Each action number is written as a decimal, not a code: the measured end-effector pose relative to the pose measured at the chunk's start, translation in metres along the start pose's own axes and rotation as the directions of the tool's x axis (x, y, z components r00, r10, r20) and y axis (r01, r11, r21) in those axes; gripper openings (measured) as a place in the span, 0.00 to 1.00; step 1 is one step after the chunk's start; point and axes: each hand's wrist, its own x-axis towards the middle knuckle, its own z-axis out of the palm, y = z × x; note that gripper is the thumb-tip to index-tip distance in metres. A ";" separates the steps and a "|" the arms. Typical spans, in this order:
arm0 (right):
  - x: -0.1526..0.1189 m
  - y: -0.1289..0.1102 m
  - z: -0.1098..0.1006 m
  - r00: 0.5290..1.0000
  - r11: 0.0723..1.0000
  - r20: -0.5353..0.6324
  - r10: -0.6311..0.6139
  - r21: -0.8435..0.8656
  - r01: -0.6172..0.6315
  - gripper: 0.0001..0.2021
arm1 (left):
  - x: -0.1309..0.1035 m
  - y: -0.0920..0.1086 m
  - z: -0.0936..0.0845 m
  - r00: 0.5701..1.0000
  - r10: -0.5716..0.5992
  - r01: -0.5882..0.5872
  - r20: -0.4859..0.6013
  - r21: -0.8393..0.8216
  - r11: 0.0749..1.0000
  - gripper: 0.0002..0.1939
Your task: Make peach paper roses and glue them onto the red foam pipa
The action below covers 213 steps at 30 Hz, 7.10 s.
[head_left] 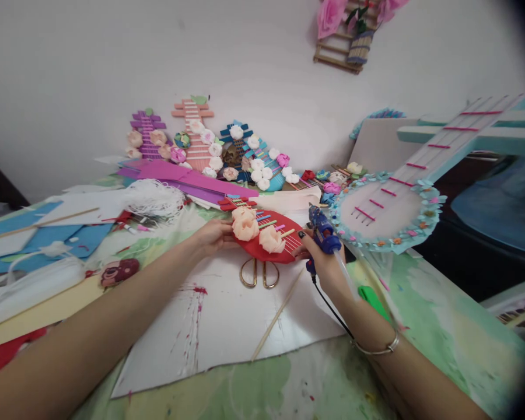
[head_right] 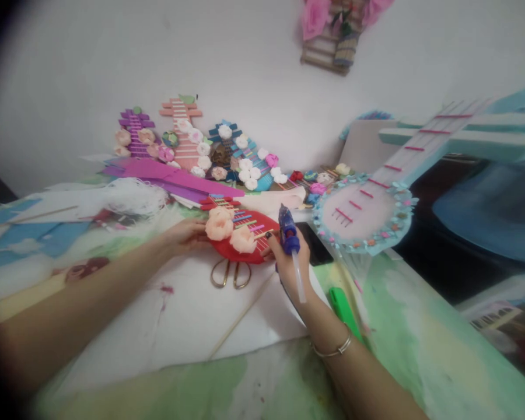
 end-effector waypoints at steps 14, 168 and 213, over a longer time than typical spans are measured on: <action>-0.015 0.001 0.013 0.983 0.997 0.180 -0.024 -0.065 0.036 0.15 | -0.066 -0.022 -0.024 0.994 0.001 -0.001 -0.112 0.002 1.000 0.13; -0.007 -0.023 -0.019 0.924 0.662 0.368 -0.108 -0.666 0.343 0.05 | -0.056 0.009 -0.016 0.591 0.371 -0.680 0.716 0.690 -0.248 0.26; -0.009 -0.025 -0.021 0.949 0.749 0.207 -0.238 -0.583 0.315 0.10 | -0.057 0.002 -0.017 0.467 0.453 -0.744 0.759 0.614 -0.262 0.13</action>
